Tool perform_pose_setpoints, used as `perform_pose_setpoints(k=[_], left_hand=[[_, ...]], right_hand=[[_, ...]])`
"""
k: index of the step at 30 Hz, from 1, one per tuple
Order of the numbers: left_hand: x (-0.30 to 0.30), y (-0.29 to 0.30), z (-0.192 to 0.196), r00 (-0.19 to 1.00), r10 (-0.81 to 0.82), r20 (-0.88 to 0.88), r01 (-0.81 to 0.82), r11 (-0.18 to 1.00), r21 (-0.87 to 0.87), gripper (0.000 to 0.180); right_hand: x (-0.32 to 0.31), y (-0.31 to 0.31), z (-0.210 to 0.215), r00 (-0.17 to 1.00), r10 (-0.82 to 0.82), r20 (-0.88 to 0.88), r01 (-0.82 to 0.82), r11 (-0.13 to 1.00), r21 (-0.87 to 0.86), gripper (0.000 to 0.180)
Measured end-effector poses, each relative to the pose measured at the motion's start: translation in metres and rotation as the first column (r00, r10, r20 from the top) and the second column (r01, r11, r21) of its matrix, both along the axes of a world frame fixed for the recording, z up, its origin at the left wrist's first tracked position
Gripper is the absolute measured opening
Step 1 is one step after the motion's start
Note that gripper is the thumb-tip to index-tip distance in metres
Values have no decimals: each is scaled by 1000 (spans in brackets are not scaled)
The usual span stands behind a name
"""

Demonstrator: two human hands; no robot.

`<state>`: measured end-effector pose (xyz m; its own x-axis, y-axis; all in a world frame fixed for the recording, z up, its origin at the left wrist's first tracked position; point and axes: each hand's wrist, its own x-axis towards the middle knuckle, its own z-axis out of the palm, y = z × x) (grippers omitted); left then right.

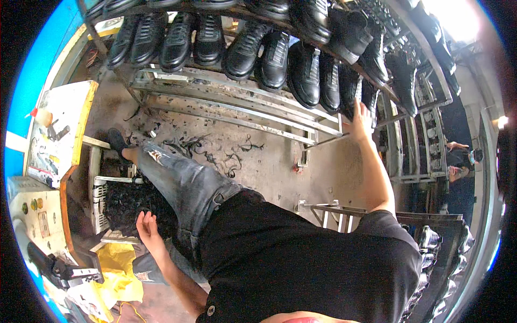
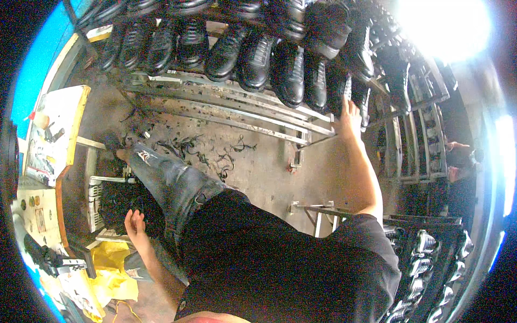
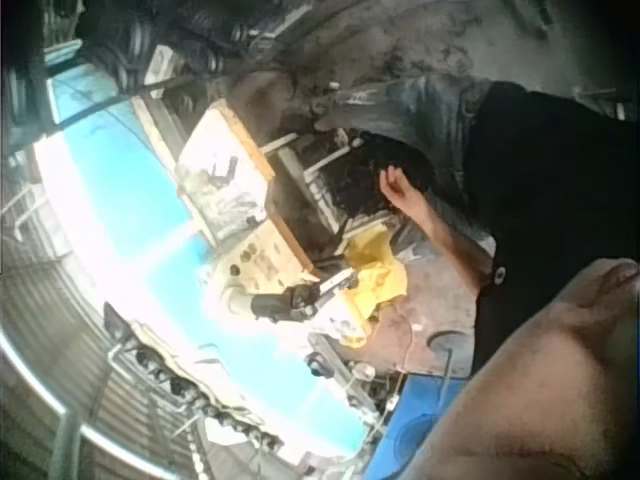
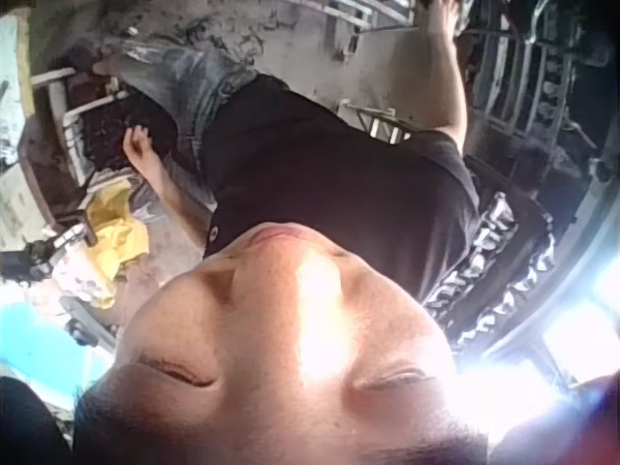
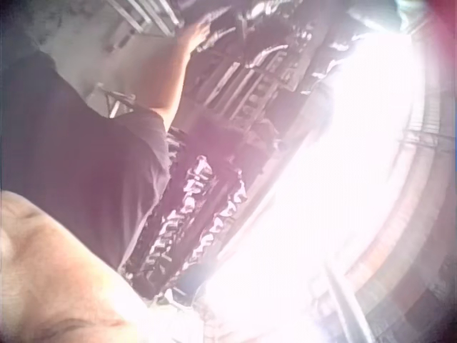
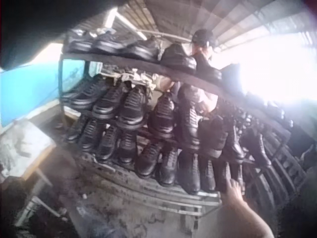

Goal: Trim the edges of shoes using an industrial machine.

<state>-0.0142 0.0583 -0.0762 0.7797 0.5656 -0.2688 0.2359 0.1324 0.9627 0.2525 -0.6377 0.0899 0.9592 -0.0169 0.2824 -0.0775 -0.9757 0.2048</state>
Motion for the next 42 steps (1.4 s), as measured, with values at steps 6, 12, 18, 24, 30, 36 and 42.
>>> perform_pose_setpoints(k=[6,12,18,24,30,36,42], left_hand=[[27,-11,-11,997,-78,-16,76,992,-103,39],[59,-26,27,960,-267,85,261,962,76,36],[65,-44,47,939,-337,74,331,940,81,36],[53,-46,81,915,-206,346,354,821,-447,91],[-7,-7,112,761,314,567,65,834,-549,121],[-21,9,150,821,345,456,-268,937,-225,122],[-17,15,151,745,396,537,-350,917,-190,124]], right_hand=[[-45,-113,-1,967,-245,73,249,967,-48,90],[-52,-32,72,915,-131,381,161,986,-49,46],[-77,181,178,931,345,117,-363,852,377,43],[-57,298,37,703,696,146,-73,-134,988,75],[-1,467,-61,498,841,211,506,-479,717,54],[35,535,-82,316,925,210,600,-366,711,61],[74,539,-52,366,876,314,398,-453,798,81]])
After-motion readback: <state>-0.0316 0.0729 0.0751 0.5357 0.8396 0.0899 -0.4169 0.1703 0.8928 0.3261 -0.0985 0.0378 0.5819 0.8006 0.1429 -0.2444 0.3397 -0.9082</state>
